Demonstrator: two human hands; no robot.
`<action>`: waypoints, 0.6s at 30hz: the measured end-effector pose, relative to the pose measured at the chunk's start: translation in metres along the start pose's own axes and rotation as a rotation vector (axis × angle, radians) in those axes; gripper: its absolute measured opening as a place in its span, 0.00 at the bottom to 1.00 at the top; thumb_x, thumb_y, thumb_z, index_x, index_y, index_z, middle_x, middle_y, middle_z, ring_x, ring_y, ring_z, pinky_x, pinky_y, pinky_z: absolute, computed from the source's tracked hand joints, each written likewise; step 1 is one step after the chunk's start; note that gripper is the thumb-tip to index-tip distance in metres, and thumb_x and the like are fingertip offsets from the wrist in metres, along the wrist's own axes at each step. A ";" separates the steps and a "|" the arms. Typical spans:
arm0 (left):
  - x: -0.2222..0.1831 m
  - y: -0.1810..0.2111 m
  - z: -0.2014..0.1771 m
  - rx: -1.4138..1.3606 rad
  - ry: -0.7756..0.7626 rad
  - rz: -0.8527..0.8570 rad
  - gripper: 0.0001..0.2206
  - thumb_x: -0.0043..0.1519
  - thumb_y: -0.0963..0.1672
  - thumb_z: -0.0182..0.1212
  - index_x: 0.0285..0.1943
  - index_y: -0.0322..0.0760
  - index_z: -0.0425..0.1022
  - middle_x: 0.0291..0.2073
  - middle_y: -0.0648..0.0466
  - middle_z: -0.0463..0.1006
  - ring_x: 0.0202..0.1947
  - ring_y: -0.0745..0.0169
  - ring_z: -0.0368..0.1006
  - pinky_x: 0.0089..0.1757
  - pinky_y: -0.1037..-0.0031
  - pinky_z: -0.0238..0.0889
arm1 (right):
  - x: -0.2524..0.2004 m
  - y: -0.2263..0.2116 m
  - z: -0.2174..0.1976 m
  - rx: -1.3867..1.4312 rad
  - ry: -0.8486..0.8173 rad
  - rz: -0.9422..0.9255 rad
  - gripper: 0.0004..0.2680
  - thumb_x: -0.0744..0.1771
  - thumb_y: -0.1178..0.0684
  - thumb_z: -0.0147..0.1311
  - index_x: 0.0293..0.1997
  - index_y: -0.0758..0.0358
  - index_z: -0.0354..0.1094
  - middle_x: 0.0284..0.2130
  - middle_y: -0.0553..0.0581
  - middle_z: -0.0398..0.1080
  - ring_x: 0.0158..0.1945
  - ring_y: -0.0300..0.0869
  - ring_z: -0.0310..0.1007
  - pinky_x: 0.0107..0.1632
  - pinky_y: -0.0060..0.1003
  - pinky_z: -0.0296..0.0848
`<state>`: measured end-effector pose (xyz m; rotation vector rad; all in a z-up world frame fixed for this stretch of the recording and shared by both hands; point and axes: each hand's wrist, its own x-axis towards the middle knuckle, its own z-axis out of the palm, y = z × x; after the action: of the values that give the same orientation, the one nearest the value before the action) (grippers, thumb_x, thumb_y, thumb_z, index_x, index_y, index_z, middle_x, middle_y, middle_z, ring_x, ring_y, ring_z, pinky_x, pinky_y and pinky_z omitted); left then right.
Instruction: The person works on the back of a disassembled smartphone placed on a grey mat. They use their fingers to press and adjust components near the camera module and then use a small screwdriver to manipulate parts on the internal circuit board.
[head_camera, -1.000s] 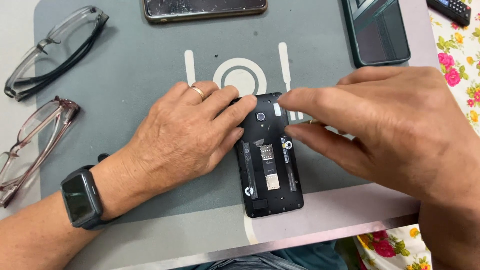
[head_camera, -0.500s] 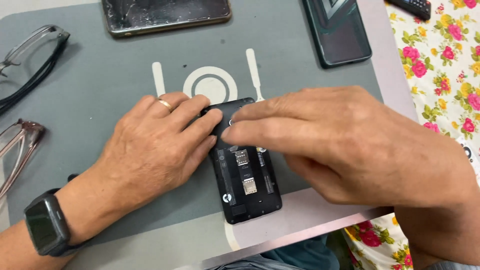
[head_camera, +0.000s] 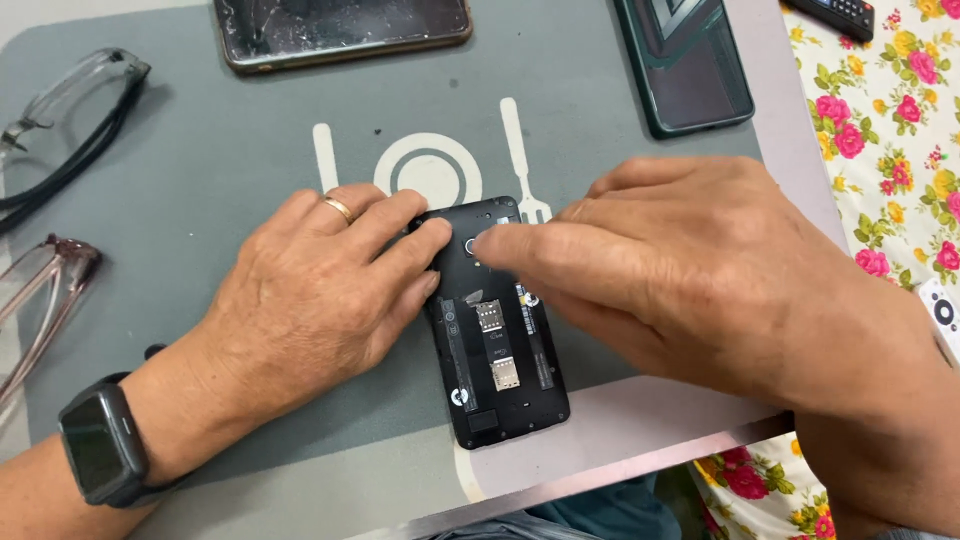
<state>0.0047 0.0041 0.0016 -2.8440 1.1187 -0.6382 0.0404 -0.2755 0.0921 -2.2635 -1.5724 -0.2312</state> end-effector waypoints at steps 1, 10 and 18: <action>0.000 -0.001 0.000 0.003 0.000 0.003 0.14 0.68 0.50 0.65 0.59 0.47 0.75 0.55 0.59 0.78 0.49 0.55 0.77 0.40 0.66 0.67 | 0.001 0.001 0.000 -0.001 0.004 0.000 0.10 0.72 0.70 0.59 0.59 0.68 0.73 0.29 0.54 0.72 0.35 0.48 0.76 0.44 0.46 0.79; 0.001 0.001 0.000 -0.026 0.034 -0.004 0.14 0.68 0.50 0.65 0.59 0.46 0.76 0.54 0.58 0.79 0.49 0.54 0.78 0.40 0.66 0.66 | 0.015 -0.012 -0.005 0.166 -0.154 -0.012 0.13 0.71 0.66 0.43 0.61 0.64 0.69 0.56 0.61 0.76 0.58 0.52 0.78 0.52 0.47 0.73; 0.001 0.001 0.001 -0.027 0.043 -0.003 0.13 0.70 0.50 0.64 0.59 0.44 0.77 0.50 0.57 0.78 0.48 0.53 0.78 0.39 0.65 0.66 | 0.012 -0.008 -0.008 0.192 -0.160 -0.007 0.15 0.70 0.66 0.41 0.62 0.65 0.69 0.61 0.67 0.75 0.63 0.58 0.77 0.60 0.52 0.74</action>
<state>0.0055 0.0028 0.0007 -2.8680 1.1381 -0.6924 0.0383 -0.2656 0.1058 -2.1725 -1.6054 0.0975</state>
